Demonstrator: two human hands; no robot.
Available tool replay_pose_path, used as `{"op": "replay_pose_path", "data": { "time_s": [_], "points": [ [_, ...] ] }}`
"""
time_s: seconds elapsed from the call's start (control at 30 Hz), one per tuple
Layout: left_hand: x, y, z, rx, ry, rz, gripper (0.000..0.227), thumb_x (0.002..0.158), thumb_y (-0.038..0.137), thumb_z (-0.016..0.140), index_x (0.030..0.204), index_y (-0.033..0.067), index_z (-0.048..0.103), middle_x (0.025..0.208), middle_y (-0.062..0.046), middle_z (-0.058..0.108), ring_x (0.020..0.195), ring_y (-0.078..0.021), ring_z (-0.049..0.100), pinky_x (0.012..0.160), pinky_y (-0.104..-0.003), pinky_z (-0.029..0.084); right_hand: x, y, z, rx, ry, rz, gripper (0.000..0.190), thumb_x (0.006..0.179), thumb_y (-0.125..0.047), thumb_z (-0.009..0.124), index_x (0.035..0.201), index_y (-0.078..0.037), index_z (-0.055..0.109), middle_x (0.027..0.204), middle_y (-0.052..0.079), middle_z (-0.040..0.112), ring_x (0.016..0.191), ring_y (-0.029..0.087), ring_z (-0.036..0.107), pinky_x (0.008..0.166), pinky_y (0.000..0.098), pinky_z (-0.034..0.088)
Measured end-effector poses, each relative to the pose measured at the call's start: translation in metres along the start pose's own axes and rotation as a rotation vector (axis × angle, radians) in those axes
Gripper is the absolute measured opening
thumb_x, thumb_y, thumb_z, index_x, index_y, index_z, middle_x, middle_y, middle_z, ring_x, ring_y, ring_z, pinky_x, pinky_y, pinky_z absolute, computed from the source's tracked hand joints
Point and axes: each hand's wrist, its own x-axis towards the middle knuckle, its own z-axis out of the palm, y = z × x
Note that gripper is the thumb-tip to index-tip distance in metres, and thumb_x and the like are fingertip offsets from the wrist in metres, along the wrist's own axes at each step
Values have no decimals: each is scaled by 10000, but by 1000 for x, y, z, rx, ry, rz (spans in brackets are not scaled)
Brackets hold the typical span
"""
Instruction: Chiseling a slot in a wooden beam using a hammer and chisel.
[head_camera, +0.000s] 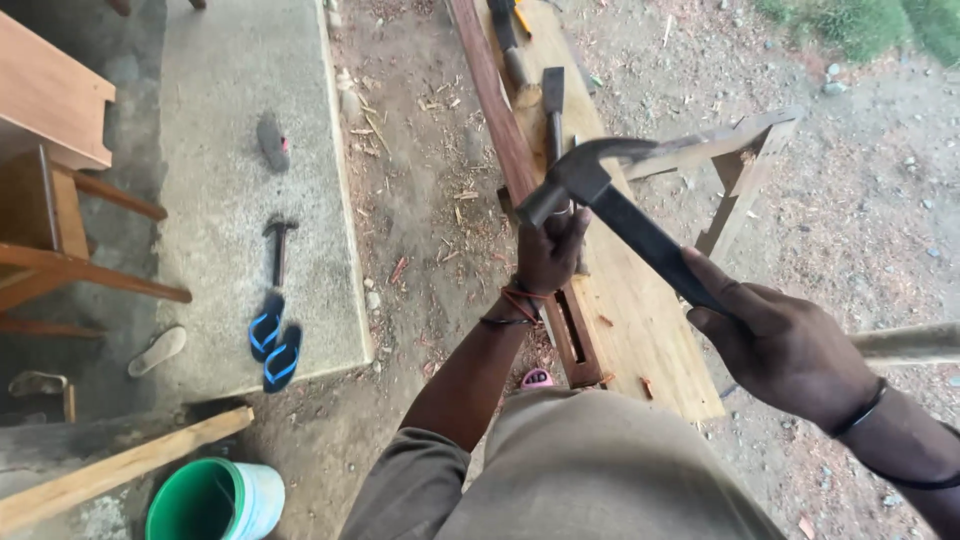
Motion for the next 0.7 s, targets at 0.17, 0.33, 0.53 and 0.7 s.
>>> {"op": "replay_pose_path", "data": {
  "time_s": [0.17,0.33,0.53,0.7],
  "points": [
    [-18,-62,-5,-56,10,-11,487,1109,117,679,683,118,443,551,21,495,433,-107,544,398,-304,430,-8,-8,11,273,479,-305,620,968,-288,642,1549,-158,464,980,153,715,720,263,729,610,388,584],
    [-13,-68,-11,-89,-54,-38,421,1048,141,665,737,116,382,615,48,400,550,-46,469,492,-251,412,1,-2,19,199,257,-180,732,883,-318,713,1544,-180,430,778,122,727,569,272,696,538,416,572],
    [-10,-32,-4,-117,10,-284,357,970,163,745,748,96,474,693,75,446,677,-24,438,613,-259,409,-7,15,67,489,133,193,780,946,-350,682,1637,-208,351,625,108,662,538,186,645,520,359,520],
    [-36,-26,15,255,235,-119,491,1035,204,770,693,84,439,630,7,364,613,-74,378,546,-307,314,-13,37,126,878,250,342,649,990,-292,615,1603,-166,445,695,30,578,548,120,545,472,335,467]
  ]
}}
